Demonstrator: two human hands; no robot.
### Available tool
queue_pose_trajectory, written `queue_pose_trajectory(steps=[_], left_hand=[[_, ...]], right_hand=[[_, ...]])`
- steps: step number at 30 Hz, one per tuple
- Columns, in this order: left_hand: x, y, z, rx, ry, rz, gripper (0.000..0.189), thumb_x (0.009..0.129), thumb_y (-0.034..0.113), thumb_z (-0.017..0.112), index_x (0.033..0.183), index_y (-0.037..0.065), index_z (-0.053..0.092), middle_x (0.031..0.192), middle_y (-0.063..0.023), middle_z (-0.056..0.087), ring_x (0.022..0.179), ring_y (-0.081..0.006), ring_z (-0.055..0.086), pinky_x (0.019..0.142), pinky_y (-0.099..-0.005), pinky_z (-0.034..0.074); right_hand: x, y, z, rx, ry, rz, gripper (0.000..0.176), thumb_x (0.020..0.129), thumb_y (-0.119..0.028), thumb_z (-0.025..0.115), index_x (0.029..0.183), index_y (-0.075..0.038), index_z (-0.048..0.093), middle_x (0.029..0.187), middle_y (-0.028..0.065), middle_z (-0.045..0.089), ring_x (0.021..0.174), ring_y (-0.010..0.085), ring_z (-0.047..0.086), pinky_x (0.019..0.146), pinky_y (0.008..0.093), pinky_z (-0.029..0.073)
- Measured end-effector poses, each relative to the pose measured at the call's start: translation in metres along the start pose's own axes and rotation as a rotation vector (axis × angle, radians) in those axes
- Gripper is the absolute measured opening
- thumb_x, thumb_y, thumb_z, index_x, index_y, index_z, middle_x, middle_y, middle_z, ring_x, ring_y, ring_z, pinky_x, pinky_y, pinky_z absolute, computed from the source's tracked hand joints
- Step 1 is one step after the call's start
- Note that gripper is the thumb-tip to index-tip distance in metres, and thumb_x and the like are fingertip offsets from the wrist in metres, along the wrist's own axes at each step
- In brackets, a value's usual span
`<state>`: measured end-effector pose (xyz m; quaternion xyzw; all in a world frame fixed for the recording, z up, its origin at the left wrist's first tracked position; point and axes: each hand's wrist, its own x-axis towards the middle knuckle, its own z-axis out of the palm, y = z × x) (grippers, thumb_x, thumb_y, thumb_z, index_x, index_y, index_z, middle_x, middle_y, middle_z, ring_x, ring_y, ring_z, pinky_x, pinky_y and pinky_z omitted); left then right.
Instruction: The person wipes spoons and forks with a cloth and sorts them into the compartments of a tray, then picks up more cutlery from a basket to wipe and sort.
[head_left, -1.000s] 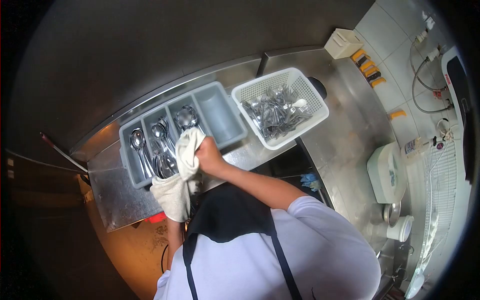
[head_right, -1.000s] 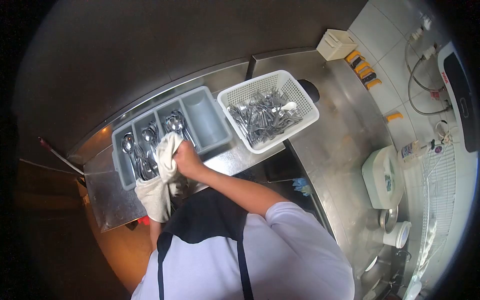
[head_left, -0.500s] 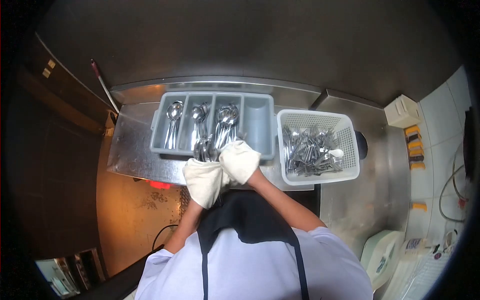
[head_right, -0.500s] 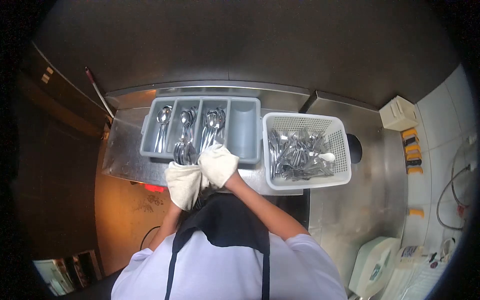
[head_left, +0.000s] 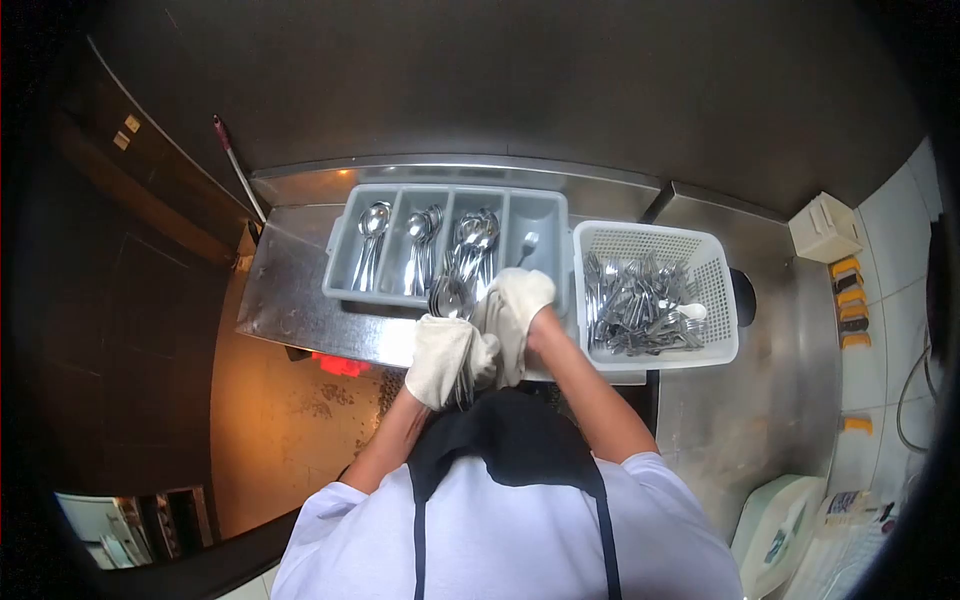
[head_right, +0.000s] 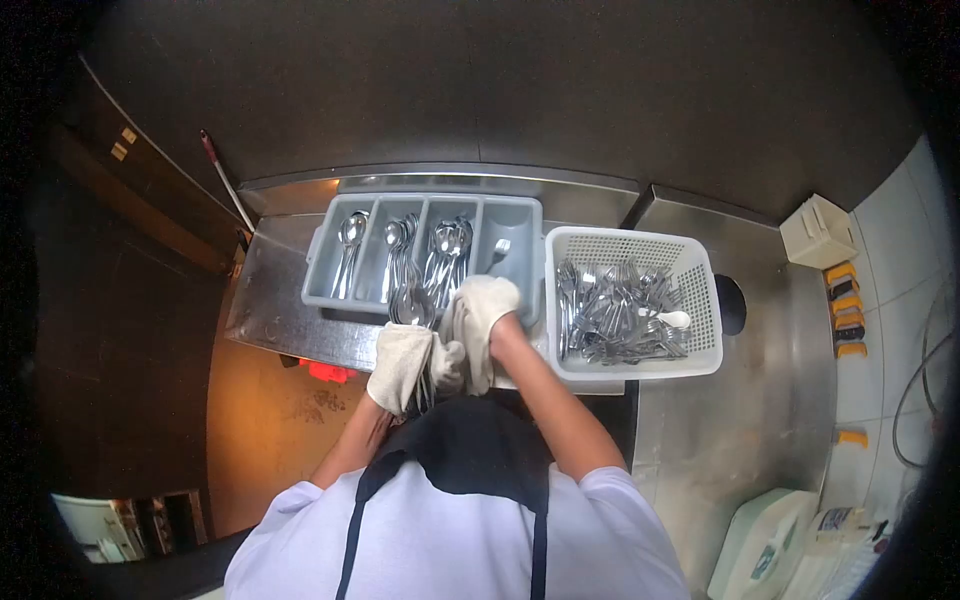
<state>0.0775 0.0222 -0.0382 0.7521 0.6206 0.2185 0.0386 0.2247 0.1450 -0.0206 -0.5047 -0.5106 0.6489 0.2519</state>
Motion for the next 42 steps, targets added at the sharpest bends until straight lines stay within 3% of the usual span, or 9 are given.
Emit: queue_pose_trajectory(steps=[3, 5, 7, 9, 11, 17, 23, 26, 42], left_hand=[[0.024, 0.033, -0.079, 0.29, -0.039, -0.01, 0.031, 0.076, 0.027, 0.061, 0.05, 0.01, 0.052, 0.047, -0.0121, 0.049, 0.043, -0.03, 0.054, 0.048, -0.0422, 0.042], [0.009, -0.005, -0.06, 0.278, 0.05, 0.099, 0.03, 0.071, 0.028, 0.062, 0.049, 0.011, 0.05, 0.047, -0.0126, 0.049, 0.042, -0.0297, 0.053, 0.048, -0.0428, 0.042], [0.008, -0.011, -0.065, 0.317, -0.03, 0.103, 0.023, 0.071, 0.023, 0.062, 0.054, 0.01, 0.052, 0.053, -0.0129, 0.052, 0.048, -0.0282, 0.055, 0.05, -0.043, 0.041], [0.002, -0.037, -0.048, 0.333, 0.018, 0.124, 0.019, 0.074, 0.019, 0.061, 0.059, 0.01, 0.054, 0.057, -0.0124, 0.053, 0.052, -0.0273, 0.057, 0.052, -0.0429, 0.041], [-0.007, -0.055, -0.025, -0.204, 0.142, 0.077, 0.016, 0.078, 0.017, 0.059, 0.064, 0.01, 0.056, 0.06, -0.0105, 0.054, 0.055, -0.0262, 0.058, 0.052, -0.043, 0.041], [0.023, -0.011, -0.124, 0.21, -0.262, 0.103, 0.018, 0.077, 0.025, 0.06, 0.065, 0.011, 0.059, 0.063, -0.0105, 0.058, 0.057, -0.0262, 0.06, 0.054, -0.0406, 0.044], [0.016, -0.038, -0.086, 0.019, 0.041, 0.315, 0.019, 0.071, 0.029, 0.069, 0.061, 0.014, 0.062, 0.063, -0.0071, 0.062, 0.059, -0.0222, 0.065, 0.053, -0.0365, 0.048], [0.009, -0.035, -0.067, -0.499, -0.033, -0.097, 0.022, 0.075, 0.031, 0.064, 0.062, 0.014, 0.059, 0.064, -0.0078, 0.06, 0.061, -0.0224, 0.062, 0.058, -0.0372, 0.047], [0.008, -0.017, -0.093, 0.232, -0.079, 0.062, 0.019, 0.063, 0.028, 0.064, 0.049, 0.017, 0.057, 0.054, -0.0095, 0.058, 0.055, -0.0245, 0.063, 0.049, -0.0408, 0.041]], right_hand=[[-0.006, -0.02, 0.002, -0.061, 0.018, -0.251, 0.024, 0.086, -0.024, 0.058, 0.084, -0.002, 0.068, 0.074, 0.0138, 0.065, 0.068, 0.027, 0.066, 0.06, 0.0395, 0.051], [-0.032, -0.052, 0.015, -1.098, 0.055, -0.771, 0.018, 0.078, -0.021, 0.063, 0.081, -0.003, 0.067, 0.074, 0.0174, 0.065, 0.069, 0.0297, 0.066, 0.059, 0.0394, 0.051], [-0.056, -0.073, 0.047, -1.549, 0.107, -0.779, 0.018, 0.074, -0.007, 0.069, 0.091, -0.003, 0.069, 0.089, 0.0148, 0.069, 0.079, 0.0273, 0.068, 0.066, 0.0345, 0.054], [-0.035, -0.001, 0.059, 0.217, 0.008, -0.43, 0.012, 0.084, -0.004, 0.067, 0.096, 0.0, 0.068, 0.089, 0.0075, 0.071, 0.084, 0.0159, 0.067, 0.077, 0.0303, 0.054], [-0.029, 0.0, 0.059, 0.099, -0.015, -0.454, 0.024, 0.092, -0.01, 0.068, 0.113, 0.001, 0.064, 0.099, 0.0017, 0.069, 0.091, 0.0081, 0.063, 0.08, 0.0274, 0.052], [-0.026, 0.009, 0.059, 0.21, 0.058, -0.486, 0.024, 0.093, -0.009, 0.066, 0.116, -0.002, 0.064, 0.097, 0.0, 0.067, 0.087, 0.008, 0.062, 0.078, 0.0261, 0.052], [-0.032, 0.0, 0.053, 0.021, 0.118, -0.51, 0.033, 0.087, -0.009, 0.072, 0.117, 0.0, 0.063, 0.102, 0.0032, 0.068, 0.094, 0.0115, 0.063, 0.084, 0.0288, 0.052], [-0.029, 0.002, 0.058, -0.143, 0.151, -0.53, 0.034, 0.085, -0.009, 0.074, 0.116, -0.001, 0.064, 0.103, 0.0031, 0.069, 0.096, 0.0115, 0.063, 0.085, 0.0286, 0.051], [-0.019, 0.005, 0.057, -0.028, 0.101, -0.55, 0.031, 0.088, -0.01, 0.071, 0.116, -0.003, 0.061, 0.101, 0.002, 0.067, 0.091, 0.009, 0.062, 0.08, 0.0267, 0.051]])
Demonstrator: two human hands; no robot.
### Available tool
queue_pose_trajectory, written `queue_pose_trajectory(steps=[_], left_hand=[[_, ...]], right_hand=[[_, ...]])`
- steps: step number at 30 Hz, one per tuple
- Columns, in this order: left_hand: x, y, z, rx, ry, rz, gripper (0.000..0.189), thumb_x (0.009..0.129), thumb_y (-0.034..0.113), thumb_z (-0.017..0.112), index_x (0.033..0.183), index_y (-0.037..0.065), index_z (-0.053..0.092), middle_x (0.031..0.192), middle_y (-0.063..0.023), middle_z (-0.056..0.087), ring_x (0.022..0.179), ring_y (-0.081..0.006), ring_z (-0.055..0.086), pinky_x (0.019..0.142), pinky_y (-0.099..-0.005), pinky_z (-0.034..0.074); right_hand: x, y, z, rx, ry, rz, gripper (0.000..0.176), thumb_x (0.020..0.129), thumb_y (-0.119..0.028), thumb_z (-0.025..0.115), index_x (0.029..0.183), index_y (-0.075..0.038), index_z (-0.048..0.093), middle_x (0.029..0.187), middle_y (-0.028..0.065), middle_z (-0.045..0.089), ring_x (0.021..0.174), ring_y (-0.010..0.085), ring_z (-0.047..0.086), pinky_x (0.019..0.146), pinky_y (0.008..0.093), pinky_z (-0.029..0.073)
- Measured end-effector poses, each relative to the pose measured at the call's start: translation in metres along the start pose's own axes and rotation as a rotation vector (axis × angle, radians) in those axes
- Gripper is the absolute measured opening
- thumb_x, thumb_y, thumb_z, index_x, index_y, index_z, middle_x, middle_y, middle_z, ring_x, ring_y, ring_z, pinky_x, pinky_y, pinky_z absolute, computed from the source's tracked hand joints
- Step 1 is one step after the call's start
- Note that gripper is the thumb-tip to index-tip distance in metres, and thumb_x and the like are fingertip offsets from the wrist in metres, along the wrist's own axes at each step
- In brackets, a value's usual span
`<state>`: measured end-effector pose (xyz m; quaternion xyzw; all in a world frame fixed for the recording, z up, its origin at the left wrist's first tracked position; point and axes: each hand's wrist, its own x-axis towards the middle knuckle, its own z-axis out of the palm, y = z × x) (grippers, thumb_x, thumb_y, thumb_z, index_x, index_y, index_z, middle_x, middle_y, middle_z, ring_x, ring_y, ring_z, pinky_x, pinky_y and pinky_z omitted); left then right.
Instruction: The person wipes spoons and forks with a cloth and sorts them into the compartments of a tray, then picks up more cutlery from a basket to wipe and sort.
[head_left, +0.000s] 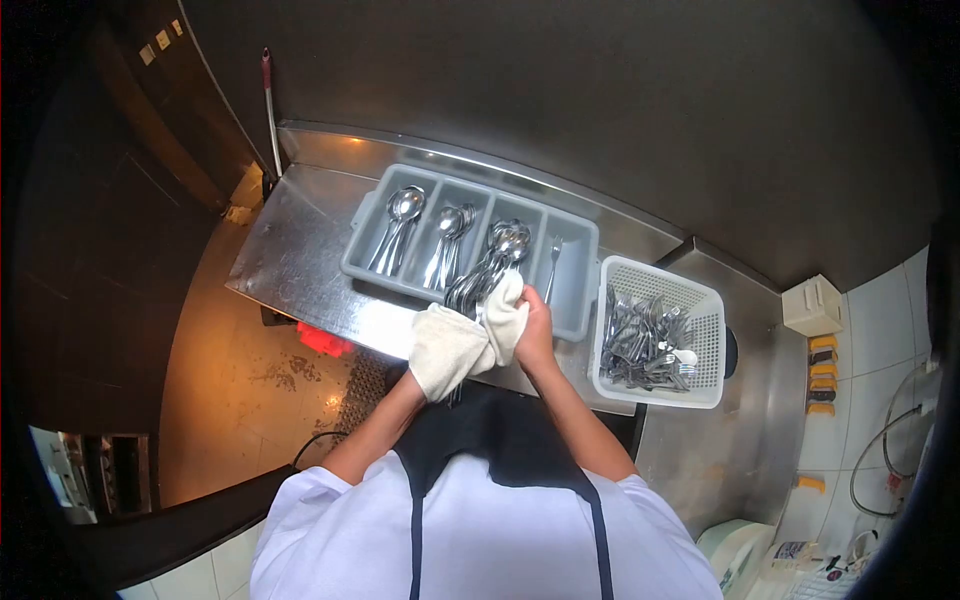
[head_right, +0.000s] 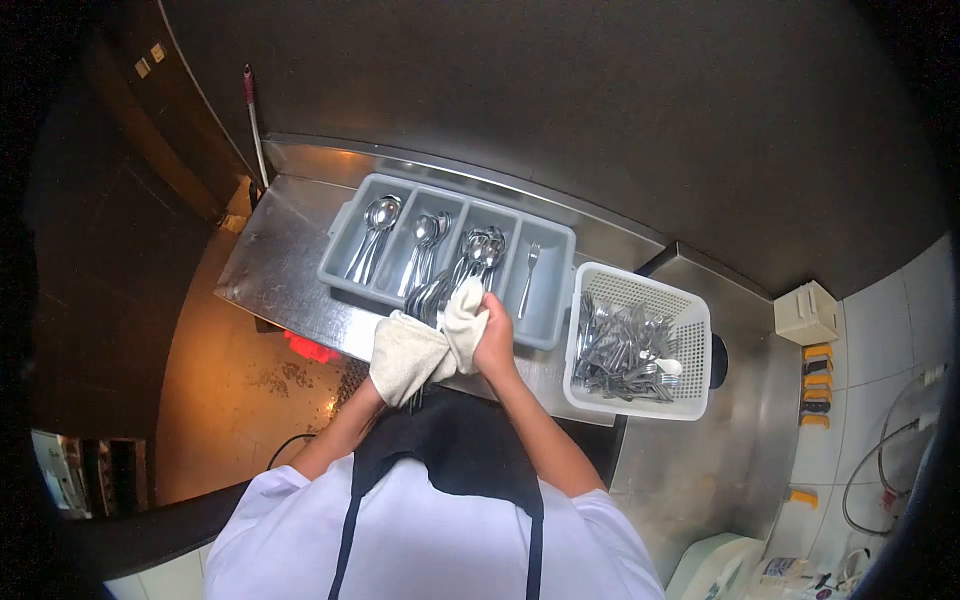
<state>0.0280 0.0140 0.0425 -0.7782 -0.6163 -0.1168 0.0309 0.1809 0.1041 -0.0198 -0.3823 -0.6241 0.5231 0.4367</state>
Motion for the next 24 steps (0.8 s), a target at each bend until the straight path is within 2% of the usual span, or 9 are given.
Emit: queue_pose_trajectory(steps=[5, 10, 13, 17, 18, 20, 22, 23, 24], left_hand=[[-0.015, -0.008, 0.008, 0.006, 0.125, -0.035, 0.02, 0.067, 0.028, 0.063, 0.052, 0.014, 0.059, 0.055, -0.0102, 0.059, 0.056, -0.0268, 0.063, 0.051, -0.0406, 0.043], [-0.023, -0.007, -0.004, -0.029, 0.072, 0.061, 0.016, 0.066, 0.024, 0.063, 0.054, 0.015, 0.058, 0.057, -0.0087, 0.058, 0.054, -0.0277, 0.062, 0.049, -0.0424, 0.044], [-0.029, -0.01, -0.006, 0.014, 0.117, 0.012, 0.016, 0.066, 0.024, 0.063, 0.054, 0.015, 0.058, 0.057, -0.0082, 0.057, 0.054, -0.0277, 0.061, 0.049, -0.0409, 0.045], [-0.038, -0.02, 0.016, -0.178, 0.318, -0.053, 0.021, 0.072, 0.026, 0.063, 0.055, 0.015, 0.059, 0.058, -0.0093, 0.058, 0.054, -0.0274, 0.061, 0.05, -0.0396, 0.046], [-0.037, -0.018, 0.006, -0.118, 0.209, -0.105, 0.022, 0.073, 0.027, 0.062, 0.055, 0.015, 0.06, 0.058, -0.0097, 0.059, 0.053, -0.0272, 0.061, 0.05, -0.0399, 0.046], [-0.033, -0.011, -0.024, 0.0, -0.009, -0.204, 0.023, 0.074, 0.028, 0.062, 0.057, 0.014, 0.062, 0.06, -0.0105, 0.06, 0.053, -0.0269, 0.06, 0.05, -0.0406, 0.045], [-0.035, -0.017, -0.016, -0.045, 0.069, -0.157, 0.025, 0.074, 0.029, 0.062, 0.056, 0.012, 0.062, 0.058, -0.0115, 0.06, 0.051, -0.027, 0.059, 0.048, -0.0413, 0.044], [-0.036, -0.019, -0.01, -0.069, 0.106, -0.13, 0.026, 0.073, 0.03, 0.062, 0.055, 0.012, 0.062, 0.058, -0.012, 0.06, 0.05, -0.0271, 0.059, 0.048, -0.0417, 0.043], [-0.036, -0.02, 0.001, -0.047, 0.119, -0.13, 0.025, 0.072, 0.03, 0.062, 0.054, 0.012, 0.061, 0.056, -0.0123, 0.059, 0.05, -0.0272, 0.059, 0.047, -0.0418, 0.043]], right_hand=[[0.003, -0.016, 0.007, 0.333, 0.232, 0.074, 0.026, 0.092, -0.015, 0.069, 0.114, -0.006, 0.06, 0.098, 0.0018, 0.067, 0.087, 0.0116, 0.064, 0.077, 0.027, 0.053], [0.002, 0.008, 0.015, 0.555, 0.037, 0.247, 0.028, 0.09, -0.012, 0.071, 0.115, -0.004, 0.061, 0.104, 0.0043, 0.068, 0.094, 0.0148, 0.066, 0.082, 0.0302, 0.055], [0.023, 0.005, 0.001, 0.056, -0.015, 0.075, 0.023, 0.087, -0.011, 0.072, 0.107, -0.003, 0.065, 0.099, 0.0043, 0.07, 0.092, 0.0144, 0.066, 0.082, 0.0297, 0.054], [0.045, 0.011, 0.008, -0.021, 0.292, -0.011, 0.019, 0.09, -0.017, 0.068, 0.103, -0.003, 0.065, 0.095, 0.0057, 0.07, 0.087, 0.0139, 0.066, 0.078, 0.0304, 0.054], [0.049, 0.0, 0.011, 0.281, 0.365, 0.094, 0.02, 0.096, -0.023, 0.062, 0.105, -0.005, 0.064, 0.092, 0.0057, 0.069, 0.085, 0.0153, 0.067, 0.076, 0.0312, 0.054], [0.044, 0.006, 0.006, 0.574, 0.226, 0.235, 0.023, 0.098, -0.026, 0.06, 0.106, -0.005, 0.063, 0.093, 0.0057, 0.069, 0.086, 0.0167, 0.067, 0.076, 0.0316, 0.055], [0.03, 0.01, 0.01, 0.87, 0.012, 0.35, 0.03, 0.099, -0.033, 0.06, 0.108, -0.004, 0.063, 0.095, 0.0064, 0.068, 0.085, 0.0187, 0.068, 0.074, 0.0321, 0.057], [0.02, 0.023, 0.017, 0.837, -0.021, 0.558, 0.03, 0.098, -0.031, 0.063, 0.109, -0.003, 0.062, 0.097, 0.0067, 0.068, 0.083, 0.0185, 0.068, 0.072, 0.0323, 0.057], [0.002, 0.012, 0.034, 0.756, -0.026, 0.487, 0.027, 0.098, -0.027, 0.063, 0.109, -0.003, 0.062, 0.096, 0.0063, 0.068, 0.081, 0.0179, 0.068, 0.071, 0.0321, 0.057]])
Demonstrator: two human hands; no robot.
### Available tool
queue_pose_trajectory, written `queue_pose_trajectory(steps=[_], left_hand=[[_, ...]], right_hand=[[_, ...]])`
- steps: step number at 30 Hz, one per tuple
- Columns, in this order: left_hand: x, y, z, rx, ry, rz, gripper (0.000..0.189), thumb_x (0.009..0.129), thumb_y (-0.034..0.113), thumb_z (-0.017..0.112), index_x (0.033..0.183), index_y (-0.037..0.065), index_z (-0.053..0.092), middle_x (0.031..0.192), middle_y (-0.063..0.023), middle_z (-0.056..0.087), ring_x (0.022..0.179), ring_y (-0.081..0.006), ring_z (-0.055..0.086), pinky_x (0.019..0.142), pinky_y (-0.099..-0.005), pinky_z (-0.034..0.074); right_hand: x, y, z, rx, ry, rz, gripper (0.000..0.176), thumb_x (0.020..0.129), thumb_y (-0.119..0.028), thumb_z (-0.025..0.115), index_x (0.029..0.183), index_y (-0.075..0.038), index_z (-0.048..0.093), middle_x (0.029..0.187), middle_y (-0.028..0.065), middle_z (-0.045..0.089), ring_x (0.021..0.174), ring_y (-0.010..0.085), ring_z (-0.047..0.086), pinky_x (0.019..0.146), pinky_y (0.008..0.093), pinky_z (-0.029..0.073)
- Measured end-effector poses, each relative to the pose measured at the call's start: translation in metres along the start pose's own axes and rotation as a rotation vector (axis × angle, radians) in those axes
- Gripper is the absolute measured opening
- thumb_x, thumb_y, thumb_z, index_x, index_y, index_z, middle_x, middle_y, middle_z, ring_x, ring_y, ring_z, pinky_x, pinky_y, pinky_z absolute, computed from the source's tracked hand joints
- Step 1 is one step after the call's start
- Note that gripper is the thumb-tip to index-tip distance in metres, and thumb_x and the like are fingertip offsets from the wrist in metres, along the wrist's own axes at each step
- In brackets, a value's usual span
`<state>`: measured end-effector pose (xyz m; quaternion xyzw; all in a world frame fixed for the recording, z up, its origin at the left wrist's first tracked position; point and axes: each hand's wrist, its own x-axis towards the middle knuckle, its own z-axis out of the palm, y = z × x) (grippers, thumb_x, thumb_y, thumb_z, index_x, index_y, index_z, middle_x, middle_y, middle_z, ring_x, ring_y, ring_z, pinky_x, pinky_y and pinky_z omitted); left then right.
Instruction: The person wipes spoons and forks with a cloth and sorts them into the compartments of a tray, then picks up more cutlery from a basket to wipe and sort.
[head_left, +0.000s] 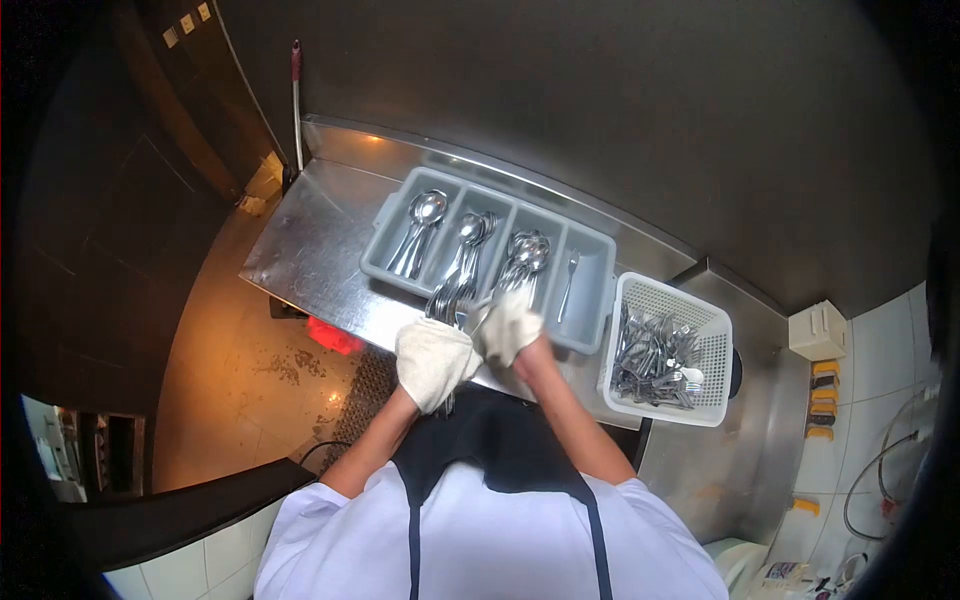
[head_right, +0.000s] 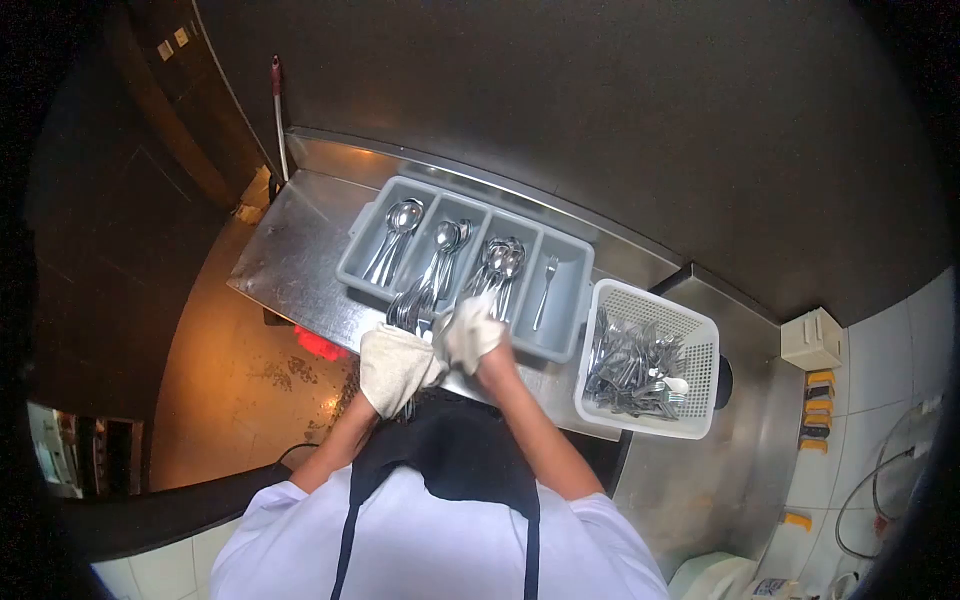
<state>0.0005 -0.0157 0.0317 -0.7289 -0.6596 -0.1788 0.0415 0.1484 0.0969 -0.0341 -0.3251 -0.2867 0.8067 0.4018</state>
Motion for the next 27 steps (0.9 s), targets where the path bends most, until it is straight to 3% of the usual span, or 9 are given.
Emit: queue_pose_trajectory(steps=[7, 9, 10, 13, 17, 20, 23, 24, 27], left_hand=[[0.014, 0.014, -0.002, 0.084, -0.007, 0.054, 0.022, 0.064, 0.029, 0.063, 0.051, 0.012, 0.06, 0.051, -0.01, 0.056, 0.049, -0.026, 0.058, 0.046, -0.0415, 0.041], [0.017, 0.016, -0.001, 0.107, -0.009, 0.026, 0.021, 0.064, 0.029, 0.064, 0.052, 0.013, 0.06, 0.052, -0.0099, 0.057, 0.049, -0.0261, 0.059, 0.047, -0.0419, 0.041], [0.017, 0.016, -0.002, 0.081, -0.015, -0.017, 0.02, 0.064, 0.029, 0.065, 0.053, 0.013, 0.062, 0.053, -0.0102, 0.058, 0.05, -0.0266, 0.06, 0.047, -0.0421, 0.043], [0.012, 0.008, -0.002, 0.064, -0.092, -0.171, 0.019, 0.065, 0.029, 0.066, 0.058, 0.011, 0.066, 0.056, -0.0112, 0.061, 0.053, -0.0283, 0.063, 0.05, -0.0425, 0.046], [-0.009, -0.019, 0.034, 0.165, -0.246, -0.275, 0.022, 0.067, 0.028, 0.066, 0.066, 0.007, 0.07, 0.063, -0.0135, 0.065, 0.059, -0.0308, 0.066, 0.053, -0.0433, 0.05], [-0.006, -0.02, 0.019, 0.26, -0.193, -0.216, 0.021, 0.069, 0.028, 0.065, 0.064, 0.007, 0.068, 0.061, -0.0131, 0.064, 0.058, -0.0304, 0.065, 0.052, -0.0427, 0.049], [0.003, -0.008, -0.007, 0.196, -0.223, -0.211, 0.021, 0.07, 0.029, 0.064, 0.061, 0.009, 0.067, 0.058, -0.0115, 0.062, 0.055, -0.0279, 0.063, 0.052, -0.0409, 0.048], [0.003, -0.008, -0.002, 0.203, -0.174, -0.182, 0.021, 0.069, 0.029, 0.064, 0.06, 0.01, 0.066, 0.057, -0.011, 0.061, 0.054, -0.0269, 0.062, 0.052, -0.0403, 0.047], [0.006, -0.005, 0.004, 0.142, -0.102, -0.069, 0.019, 0.067, 0.029, 0.064, 0.057, 0.013, 0.063, 0.056, -0.0096, 0.06, 0.053, -0.0245, 0.061, 0.051, -0.0391, 0.046]], right_hand=[[0.005, -0.019, 0.013, -0.172, 0.01, -0.195, 0.018, 0.097, -0.015, 0.06, 0.109, -0.003, 0.063, 0.098, 0.0054, 0.069, 0.083, 0.0143, 0.067, 0.074, 0.0294, 0.054], [-0.01, -0.005, 0.021, -0.623, 0.038, -0.12, 0.019, 0.097, -0.018, 0.061, 0.107, -0.002, 0.064, 0.098, 0.005, 0.068, 0.086, 0.013, 0.065, 0.076, 0.0303, 0.053], [-0.01, 0.014, 0.015, -0.627, -0.005, -0.166, 0.022, 0.097, -0.02, 0.061, 0.108, -0.001, 0.065, 0.1, 0.0052, 0.068, 0.09, 0.0125, 0.064, 0.078, 0.0312, 0.052], [0.01, 0.014, 0.01, -0.469, -0.072, 0.21, 0.025, 0.1, -0.025, 0.059, 0.109, -0.002, 0.065, 0.096, 0.0054, 0.069, 0.081, 0.0133, 0.065, 0.068, 0.0304, 0.053], [0.05, 0.001, 0.03, -0.515, -0.058, 0.241, 0.029, 0.098, -0.03, 0.062, 0.106, -0.003, 0.068, 0.084, 0.0058, 0.07, 0.072, 0.0153, 0.067, 0.063, 0.0294, 0.054], [0.059, 0.005, 0.024, -0.3, -0.171, 0.139, 0.023, 0.096, -0.025, 0.065, 0.105, -0.005, 0.068, 0.088, 0.0044, 0.069, 0.077, 0.0135, 0.067, 0.068, 0.0293, 0.055], [0.033, 0.01, 0.018, -0.594, -0.169, 0.109, 0.022, 0.094, -0.021, 0.066, 0.107, -0.004, 0.068, 0.091, 0.0028, 0.07, 0.085, 0.0109, 0.065, 0.075, 0.0288, 0.054], [0.026, 0.01, 0.014, -0.752, -0.346, -0.029, 0.023, 0.09, -0.018, 0.07, 0.108, -0.003, 0.069, 0.095, 0.0018, 0.072, 0.091, 0.0089, 0.063, 0.081, 0.0282, 0.052], [0.028, 0.014, 0.01, -0.762, -0.173, -0.146, 0.028, 0.083, -0.019, 0.078, 0.105, -0.002, 0.072, 0.094, 0.0036, 0.073, 0.088, 0.0094, 0.065, 0.077, 0.029, 0.053]])
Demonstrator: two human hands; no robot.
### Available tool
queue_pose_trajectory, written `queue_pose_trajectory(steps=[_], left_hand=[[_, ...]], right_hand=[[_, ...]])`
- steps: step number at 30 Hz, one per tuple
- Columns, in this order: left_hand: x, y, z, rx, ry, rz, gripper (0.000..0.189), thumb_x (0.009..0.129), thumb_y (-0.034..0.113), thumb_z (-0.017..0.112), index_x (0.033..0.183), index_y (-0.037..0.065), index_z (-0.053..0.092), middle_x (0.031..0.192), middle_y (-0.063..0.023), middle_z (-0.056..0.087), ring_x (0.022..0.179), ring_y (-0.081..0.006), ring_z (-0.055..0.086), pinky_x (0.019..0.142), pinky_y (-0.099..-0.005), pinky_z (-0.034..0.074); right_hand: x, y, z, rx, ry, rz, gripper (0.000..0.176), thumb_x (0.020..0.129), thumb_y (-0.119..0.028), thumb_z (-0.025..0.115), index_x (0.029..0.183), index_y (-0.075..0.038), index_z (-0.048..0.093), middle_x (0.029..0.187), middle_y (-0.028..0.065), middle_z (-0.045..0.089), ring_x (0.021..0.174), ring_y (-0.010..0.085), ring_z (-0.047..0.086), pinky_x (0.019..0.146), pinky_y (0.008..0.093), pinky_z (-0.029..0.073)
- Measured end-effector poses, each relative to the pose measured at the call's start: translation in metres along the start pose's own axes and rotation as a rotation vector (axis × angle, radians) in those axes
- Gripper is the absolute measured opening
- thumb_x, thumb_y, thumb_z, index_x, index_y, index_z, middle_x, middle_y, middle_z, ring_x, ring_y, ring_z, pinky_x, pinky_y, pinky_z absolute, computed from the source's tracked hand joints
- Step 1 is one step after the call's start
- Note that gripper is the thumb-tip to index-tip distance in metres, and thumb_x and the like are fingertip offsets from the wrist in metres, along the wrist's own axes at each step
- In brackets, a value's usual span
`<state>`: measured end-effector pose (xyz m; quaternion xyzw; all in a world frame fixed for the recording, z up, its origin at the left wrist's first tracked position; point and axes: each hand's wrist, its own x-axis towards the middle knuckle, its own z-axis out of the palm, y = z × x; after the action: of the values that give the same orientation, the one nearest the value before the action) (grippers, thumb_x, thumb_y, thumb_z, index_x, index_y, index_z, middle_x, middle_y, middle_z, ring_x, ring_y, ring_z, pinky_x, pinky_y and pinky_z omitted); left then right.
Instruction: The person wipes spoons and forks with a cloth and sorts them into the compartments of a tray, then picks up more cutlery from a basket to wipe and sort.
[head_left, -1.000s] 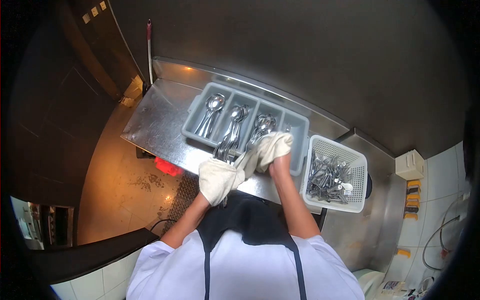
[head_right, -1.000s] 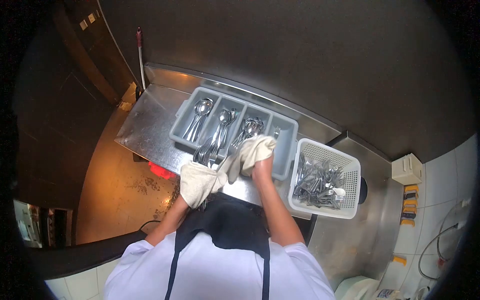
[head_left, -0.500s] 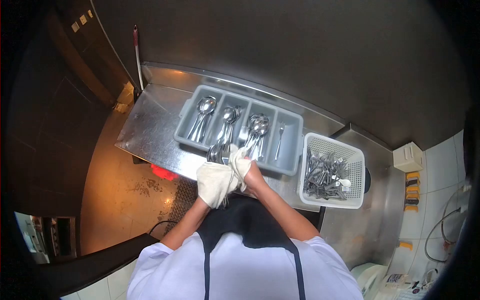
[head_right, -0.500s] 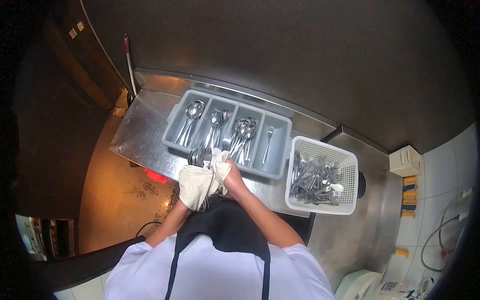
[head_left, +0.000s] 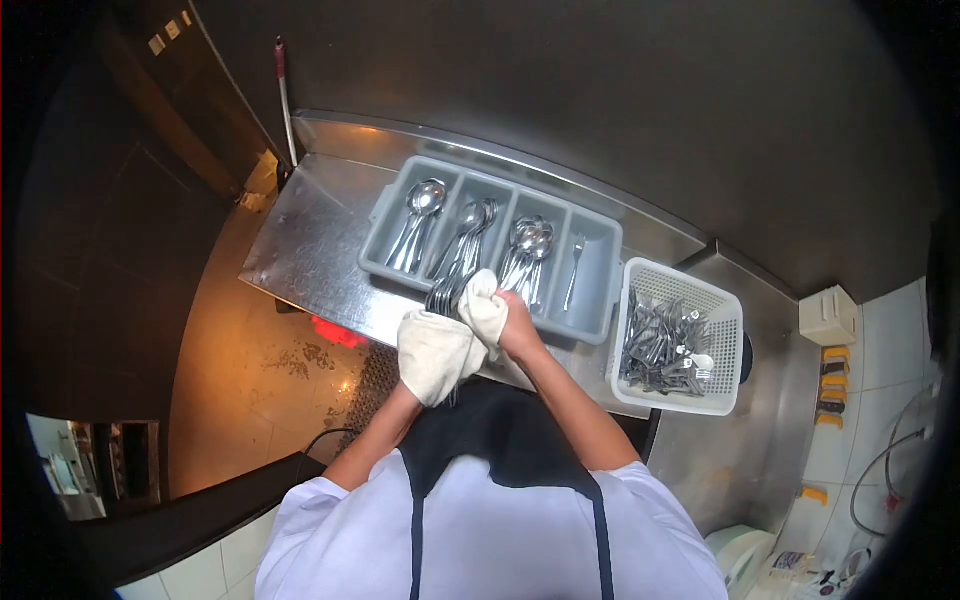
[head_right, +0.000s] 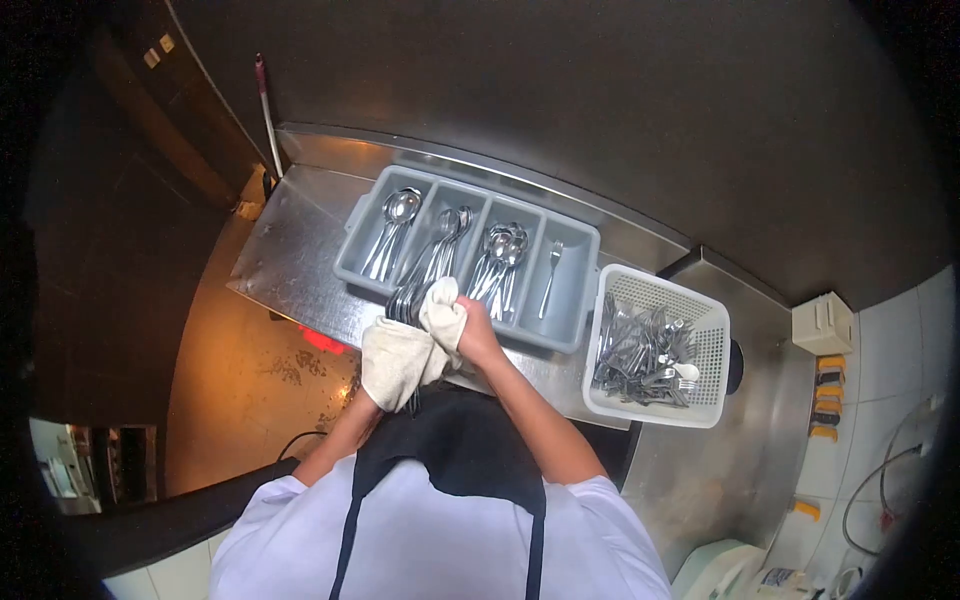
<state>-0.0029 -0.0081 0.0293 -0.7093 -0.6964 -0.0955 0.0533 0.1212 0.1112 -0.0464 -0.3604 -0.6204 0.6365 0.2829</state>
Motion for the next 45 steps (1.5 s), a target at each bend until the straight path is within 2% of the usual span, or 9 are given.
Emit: queue_pose_trajectory(steps=[6, 10, 12, 13, 16, 20, 28, 34, 45], left_hand=[[0.022, 0.015, -0.009, -0.142, 0.082, 0.188, 0.016, 0.067, 0.025, 0.063, 0.056, 0.014, 0.057, 0.06, -0.0077, 0.058, 0.057, -0.0233, 0.061, 0.054, -0.0392, 0.045], [0.035, 0.028, 0.0, -0.229, 0.119, 0.221, 0.017, 0.07, 0.025, 0.063, 0.058, 0.013, 0.058, 0.063, -0.0079, 0.06, 0.059, -0.0231, 0.061, 0.056, -0.0382, 0.045], [0.038, 0.032, 0.004, -0.148, 0.129, 0.224, 0.017, 0.071, 0.025, 0.063, 0.061, 0.012, 0.06, 0.065, -0.0081, 0.061, 0.061, -0.023, 0.062, 0.057, -0.0376, 0.045], [0.033, 0.031, 0.053, -0.694, 0.343, 0.104, 0.018, 0.072, 0.026, 0.063, 0.061, 0.011, 0.062, 0.063, -0.0093, 0.062, 0.059, -0.0244, 0.062, 0.055, -0.0396, 0.045], [0.046, 0.04, 0.032, -0.088, -0.015, 0.227, 0.023, 0.072, 0.029, 0.064, 0.06, 0.01, 0.064, 0.059, -0.0111, 0.06, 0.055, -0.0268, 0.062, 0.052, -0.0411, 0.046], [0.054, 0.045, 0.035, -0.103, -0.087, 0.207, 0.03, 0.069, 0.035, 0.067, 0.058, 0.008, 0.063, 0.055, -0.0137, 0.058, 0.052, -0.0295, 0.062, 0.051, -0.0429, 0.047], [0.059, 0.043, 0.015, -0.25, -0.256, 0.134, 0.033, 0.068, 0.038, 0.067, 0.058, 0.006, 0.065, 0.056, -0.0154, 0.06, 0.052, -0.03, 0.063, 0.05, -0.041, 0.047], [0.052, 0.038, 0.016, -0.242, -0.137, 0.237, 0.039, 0.07, 0.042, 0.067, 0.058, 0.006, 0.066, 0.057, -0.017, 0.06, 0.053, -0.0313, 0.063, 0.052, -0.0409, 0.047], [0.018, 0.01, 0.006, -0.094, 0.024, 0.129, 0.021, 0.07, 0.026, 0.062, 0.06, 0.007, 0.063, 0.06, -0.0149, 0.06, 0.058, -0.0303, 0.062, 0.055, -0.0421, 0.048]], right_hand=[[-0.005, -0.015, -0.03, -0.095, 0.424, -0.29, 0.032, 0.082, -0.016, 0.079, 0.108, -0.001, 0.07, 0.09, 0.0027, 0.072, 0.083, 0.0125, 0.067, 0.074, 0.0283, 0.054], [-0.024, 0.016, -0.032, 0.241, 0.411, 0.17, 0.023, 0.09, -0.015, 0.07, 0.111, -0.004, 0.067, 0.099, 0.0029, 0.071, 0.087, 0.0116, 0.066, 0.077, 0.0286, 0.053], [-0.035, 0.016, -0.032, 0.152, 0.387, -0.039, 0.018, 0.095, -0.015, 0.064, 0.11, -0.005, 0.065, 0.097, 0.0031, 0.069, 0.085, 0.0105, 0.064, 0.074, 0.0285, 0.053], [-0.038, -0.008, -0.036, 0.214, 0.413, 0.014, 0.018, 0.095, -0.016, 0.064, 0.11, -0.005, 0.065, 0.095, 0.003, 0.069, 0.084, 0.0105, 0.064, 0.073, 0.0285, 0.053], [-0.037, -0.021, -0.063, 0.683, 0.427, -0.001, 0.018, 0.096, -0.017, 0.064, 0.109, -0.005, 0.065, 0.092, 0.0035, 0.069, 0.081, 0.0132, 0.066, 0.071, 0.0274, 0.052], [-0.06, 0.007, -0.046, 0.235, 0.357, -0.116, 0.018, 0.095, -0.016, 0.064, 0.11, -0.004, 0.066, 0.094, 0.0022, 0.069, 0.08, 0.0137, 0.067, 0.068, 0.0294, 0.054], [-0.027, -0.004, -0.107, 0.823, 0.349, 0.2, 0.022, 0.096, -0.023, 0.063, 0.105, -0.003, 0.065, 0.092, 0.0055, 0.068, 0.079, 0.0175, 0.068, 0.068, 0.0318, 0.057], [-0.028, -0.003, -0.055, -0.02, 0.279, -0.001, 0.027, 0.09, -0.019, 0.071, 0.11, -0.001, 0.068, 0.099, 0.0026, 0.071, 0.09, 0.0124, 0.066, 0.078, 0.0308, 0.055], [-0.021, -0.008, -0.033, 0.11, 0.405, -0.162, 0.031, 0.086, -0.012, 0.073, 0.114, -0.003, 0.064, 0.102, 0.0059, 0.07, 0.091, 0.0138, 0.067, 0.079, 0.0295, 0.055]])
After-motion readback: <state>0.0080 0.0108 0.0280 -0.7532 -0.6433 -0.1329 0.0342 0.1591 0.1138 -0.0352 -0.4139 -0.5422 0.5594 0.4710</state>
